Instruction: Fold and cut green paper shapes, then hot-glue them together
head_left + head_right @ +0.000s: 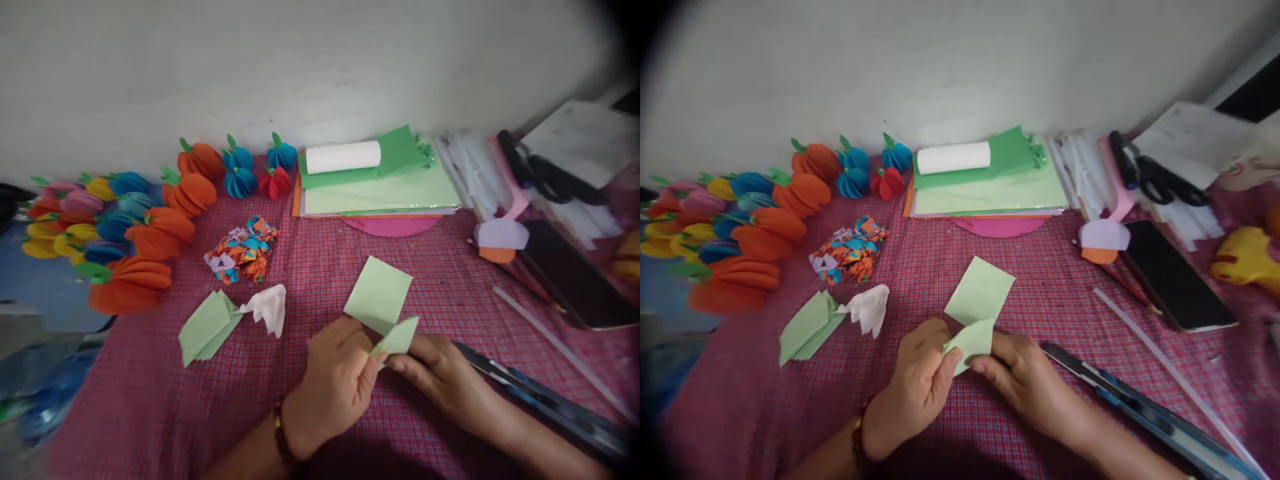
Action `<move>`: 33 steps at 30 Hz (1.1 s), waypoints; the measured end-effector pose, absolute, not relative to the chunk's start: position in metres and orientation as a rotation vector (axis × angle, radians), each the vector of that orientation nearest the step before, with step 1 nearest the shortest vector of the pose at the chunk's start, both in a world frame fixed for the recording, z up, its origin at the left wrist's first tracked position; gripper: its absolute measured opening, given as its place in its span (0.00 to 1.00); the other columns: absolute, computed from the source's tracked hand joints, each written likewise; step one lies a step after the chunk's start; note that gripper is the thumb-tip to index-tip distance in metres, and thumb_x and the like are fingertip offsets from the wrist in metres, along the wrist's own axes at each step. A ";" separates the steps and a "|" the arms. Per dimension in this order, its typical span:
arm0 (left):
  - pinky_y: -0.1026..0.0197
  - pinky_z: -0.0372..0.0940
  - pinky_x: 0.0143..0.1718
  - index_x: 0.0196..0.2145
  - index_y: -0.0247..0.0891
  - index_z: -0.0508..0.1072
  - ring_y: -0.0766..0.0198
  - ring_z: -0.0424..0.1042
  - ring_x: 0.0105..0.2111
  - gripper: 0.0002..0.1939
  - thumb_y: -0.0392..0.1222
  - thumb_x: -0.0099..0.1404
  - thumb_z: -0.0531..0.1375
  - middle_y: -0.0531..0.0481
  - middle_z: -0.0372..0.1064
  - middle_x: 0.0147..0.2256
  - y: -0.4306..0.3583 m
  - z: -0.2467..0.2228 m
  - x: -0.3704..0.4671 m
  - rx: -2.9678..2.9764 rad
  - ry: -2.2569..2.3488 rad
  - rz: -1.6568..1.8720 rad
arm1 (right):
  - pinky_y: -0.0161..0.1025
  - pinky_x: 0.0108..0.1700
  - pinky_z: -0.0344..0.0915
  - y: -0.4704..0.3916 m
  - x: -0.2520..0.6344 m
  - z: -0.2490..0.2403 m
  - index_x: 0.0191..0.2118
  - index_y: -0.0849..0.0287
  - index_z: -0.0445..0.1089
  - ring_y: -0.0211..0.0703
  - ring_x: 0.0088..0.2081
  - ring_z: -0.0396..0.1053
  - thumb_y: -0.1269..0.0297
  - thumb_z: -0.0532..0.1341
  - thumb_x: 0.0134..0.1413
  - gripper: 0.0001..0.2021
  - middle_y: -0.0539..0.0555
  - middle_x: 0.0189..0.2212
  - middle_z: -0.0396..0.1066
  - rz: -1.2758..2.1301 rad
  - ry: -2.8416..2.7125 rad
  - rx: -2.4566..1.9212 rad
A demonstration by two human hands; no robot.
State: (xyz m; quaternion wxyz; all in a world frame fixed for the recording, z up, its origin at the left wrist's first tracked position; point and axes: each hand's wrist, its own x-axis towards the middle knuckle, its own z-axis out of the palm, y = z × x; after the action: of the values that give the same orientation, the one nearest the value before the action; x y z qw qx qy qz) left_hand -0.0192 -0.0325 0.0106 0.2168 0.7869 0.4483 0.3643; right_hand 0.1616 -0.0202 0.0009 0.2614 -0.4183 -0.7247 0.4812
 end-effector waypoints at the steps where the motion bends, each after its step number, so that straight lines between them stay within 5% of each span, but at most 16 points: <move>1: 0.61 0.56 0.27 0.25 0.39 0.60 0.63 0.62 0.27 0.13 0.34 0.68 0.50 0.51 0.61 0.24 -0.033 0.012 -0.019 2.161 1.250 1.018 | 0.31 0.27 0.58 -0.020 0.161 0.003 0.27 0.60 0.65 0.35 0.24 0.61 0.55 0.53 0.63 0.17 0.49 0.22 0.65 1.301 -1.968 -1.113; 10: 0.63 0.58 0.28 0.26 0.38 0.60 0.66 0.63 0.27 0.12 0.32 0.68 0.49 0.52 0.61 0.25 -0.037 0.008 -0.018 2.204 1.232 1.043 | 0.31 0.35 0.61 -0.017 0.159 0.002 0.35 0.61 0.66 0.36 0.32 0.63 0.58 0.58 0.59 0.10 0.50 0.29 0.66 1.530 -1.710 -0.991; 15: 0.62 0.57 0.28 0.26 0.39 0.61 0.65 0.63 0.26 0.12 0.34 0.68 0.50 0.52 0.62 0.24 -0.037 0.010 -0.018 2.341 1.214 1.035 | 0.30 0.30 0.59 -0.024 0.150 -0.006 0.26 0.61 0.63 0.34 0.26 0.57 0.64 0.61 0.54 0.10 0.47 0.23 0.59 1.519 -1.666 -1.019; 21: 0.63 0.59 0.28 0.32 0.39 0.63 0.65 0.66 0.27 0.05 0.38 0.66 0.53 0.52 0.65 0.27 -0.042 0.007 -0.014 2.198 1.137 0.900 | 0.32 0.34 0.62 -0.028 0.143 -0.014 0.30 0.60 0.68 0.35 0.29 0.62 0.71 0.58 0.54 0.04 0.48 0.26 0.66 1.614 -1.484 -0.895; 27: 0.63 0.59 0.25 0.35 0.40 0.62 0.65 0.64 0.24 0.07 0.43 0.62 0.58 0.54 0.64 0.26 -0.046 0.013 -0.017 2.118 1.282 0.932 | 0.33 0.36 0.63 -0.025 0.139 -0.008 0.30 0.60 0.70 0.37 0.30 0.65 0.68 0.59 0.53 0.04 0.49 0.27 0.69 1.645 -1.501 -0.852; 33: 0.62 0.62 0.30 0.35 0.39 0.65 0.64 0.69 0.27 0.03 0.35 0.65 0.53 0.50 0.69 0.27 -0.048 0.014 -0.013 2.175 1.414 1.028 | 0.31 0.29 0.59 -0.028 0.139 -0.013 0.27 0.61 0.64 0.34 0.25 0.59 0.60 0.61 0.53 0.10 0.47 0.22 0.61 1.568 -1.577 -0.858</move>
State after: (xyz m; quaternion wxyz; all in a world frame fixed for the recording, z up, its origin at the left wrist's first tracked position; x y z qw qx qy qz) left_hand -0.0128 -0.0480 0.0136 0.1745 0.7675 0.4989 0.3628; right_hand 0.1386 -0.0285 -0.0132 0.3701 -0.3344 -0.6147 0.6110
